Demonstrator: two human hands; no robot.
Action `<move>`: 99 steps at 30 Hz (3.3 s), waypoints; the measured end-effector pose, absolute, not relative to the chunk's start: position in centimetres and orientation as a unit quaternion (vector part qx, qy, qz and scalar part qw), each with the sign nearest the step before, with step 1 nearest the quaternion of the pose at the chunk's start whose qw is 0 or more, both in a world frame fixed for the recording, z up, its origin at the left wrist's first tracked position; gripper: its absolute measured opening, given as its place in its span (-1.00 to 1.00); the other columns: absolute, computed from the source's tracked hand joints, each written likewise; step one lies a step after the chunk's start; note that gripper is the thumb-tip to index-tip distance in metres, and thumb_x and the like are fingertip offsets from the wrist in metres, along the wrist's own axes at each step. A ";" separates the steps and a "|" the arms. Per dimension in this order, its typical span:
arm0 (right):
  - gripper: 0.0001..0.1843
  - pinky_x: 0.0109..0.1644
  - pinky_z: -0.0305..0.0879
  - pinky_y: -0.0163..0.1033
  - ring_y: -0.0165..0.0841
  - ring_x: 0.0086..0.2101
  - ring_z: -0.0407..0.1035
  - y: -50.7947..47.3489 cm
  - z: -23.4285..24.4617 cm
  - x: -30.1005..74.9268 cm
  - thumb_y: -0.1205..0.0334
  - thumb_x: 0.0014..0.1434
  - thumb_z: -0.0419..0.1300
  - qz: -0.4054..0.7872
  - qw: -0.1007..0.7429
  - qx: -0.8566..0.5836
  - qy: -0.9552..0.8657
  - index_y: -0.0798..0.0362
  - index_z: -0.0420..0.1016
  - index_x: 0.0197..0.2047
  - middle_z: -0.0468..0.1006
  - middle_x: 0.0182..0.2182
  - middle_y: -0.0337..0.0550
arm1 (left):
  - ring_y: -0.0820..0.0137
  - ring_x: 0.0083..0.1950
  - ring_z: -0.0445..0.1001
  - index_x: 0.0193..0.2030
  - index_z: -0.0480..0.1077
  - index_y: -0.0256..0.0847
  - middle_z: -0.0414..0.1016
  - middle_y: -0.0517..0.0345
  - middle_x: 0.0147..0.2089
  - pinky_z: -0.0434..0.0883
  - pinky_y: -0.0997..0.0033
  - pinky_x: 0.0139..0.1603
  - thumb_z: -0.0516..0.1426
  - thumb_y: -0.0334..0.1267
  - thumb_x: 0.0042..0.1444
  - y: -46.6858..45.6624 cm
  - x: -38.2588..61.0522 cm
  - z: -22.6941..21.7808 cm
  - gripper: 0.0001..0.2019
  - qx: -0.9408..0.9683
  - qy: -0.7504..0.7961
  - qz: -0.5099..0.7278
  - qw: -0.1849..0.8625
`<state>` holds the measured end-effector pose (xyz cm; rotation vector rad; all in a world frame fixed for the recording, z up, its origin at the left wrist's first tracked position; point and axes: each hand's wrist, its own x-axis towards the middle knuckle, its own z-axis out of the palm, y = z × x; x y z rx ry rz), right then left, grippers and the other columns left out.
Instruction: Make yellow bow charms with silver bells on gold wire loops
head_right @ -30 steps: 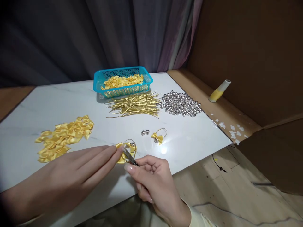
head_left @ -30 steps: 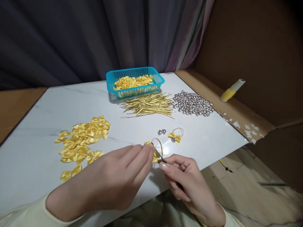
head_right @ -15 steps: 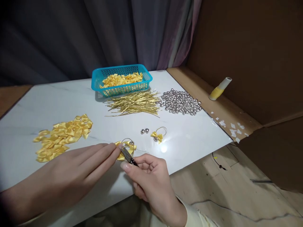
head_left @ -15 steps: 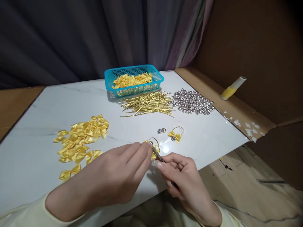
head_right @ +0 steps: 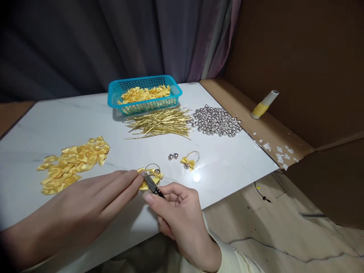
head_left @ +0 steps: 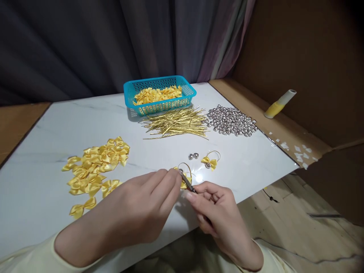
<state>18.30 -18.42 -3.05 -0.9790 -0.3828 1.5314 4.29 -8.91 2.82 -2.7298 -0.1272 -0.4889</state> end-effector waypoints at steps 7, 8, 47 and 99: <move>-0.71 -0.75 -0.25 -0.52 -0.70 -0.78 -0.19 -18.4 -3.3 18.3 0.10 -0.01 0.41 0.654 0.602 -0.425 -0.172 0.12 0.45 -0.47 0.10 -0.80 -0.51 | 0.25 -0.43 0.51 -0.24 0.49 -0.50 0.58 -0.09 -0.37 0.44 0.30 -0.49 -0.16 -0.60 0.18 -8.9 4.2 2.9 -0.63 -0.965 -0.044 -0.181 0.183; -0.70 -0.75 -0.25 -0.52 -0.70 -0.78 -0.19 -18.4 -3.4 18.3 0.10 -0.01 0.41 0.653 0.601 -0.426 -0.175 0.12 0.45 -0.47 0.10 -0.80 -0.51 | 0.26 -0.45 0.51 -0.26 0.49 -0.50 0.58 -0.09 -0.39 0.43 0.31 -0.51 -0.15 -0.60 0.18 -8.9 4.1 2.9 -0.63 -0.967 -0.039 -0.176 0.180; -0.33 -0.28 0.28 0.02 0.01 -0.32 0.41 -13.9 -4.6 29.3 -0.27 0.10 0.01 0.000 0.369 -0.762 -0.532 0.24 0.56 -0.29 0.56 -0.33 0.32 | 0.44 -0.31 0.36 -0.38 0.48 -0.28 0.41 0.17 -0.35 0.29 0.44 -0.23 0.20 -0.07 0.13 -8.3 -4.6 2.7 -0.73 -0.655 -0.344 -0.123 -0.662; -0.76 -0.44 0.20 -0.37 -0.45 -0.47 0.27 -15.3 -0.6 14.3 0.20 0.01 0.33 0.510 0.450 -0.455 -0.574 0.06 0.42 -0.25 0.42 -0.45 -0.26 | 0.51 -0.24 0.55 -0.24 0.49 -0.11 0.58 0.30 -0.24 0.44 0.61 -0.23 0.16 -0.28 0.18 -11.1 -4.3 3.1 -0.92 -0.788 -0.375 -0.246 -0.422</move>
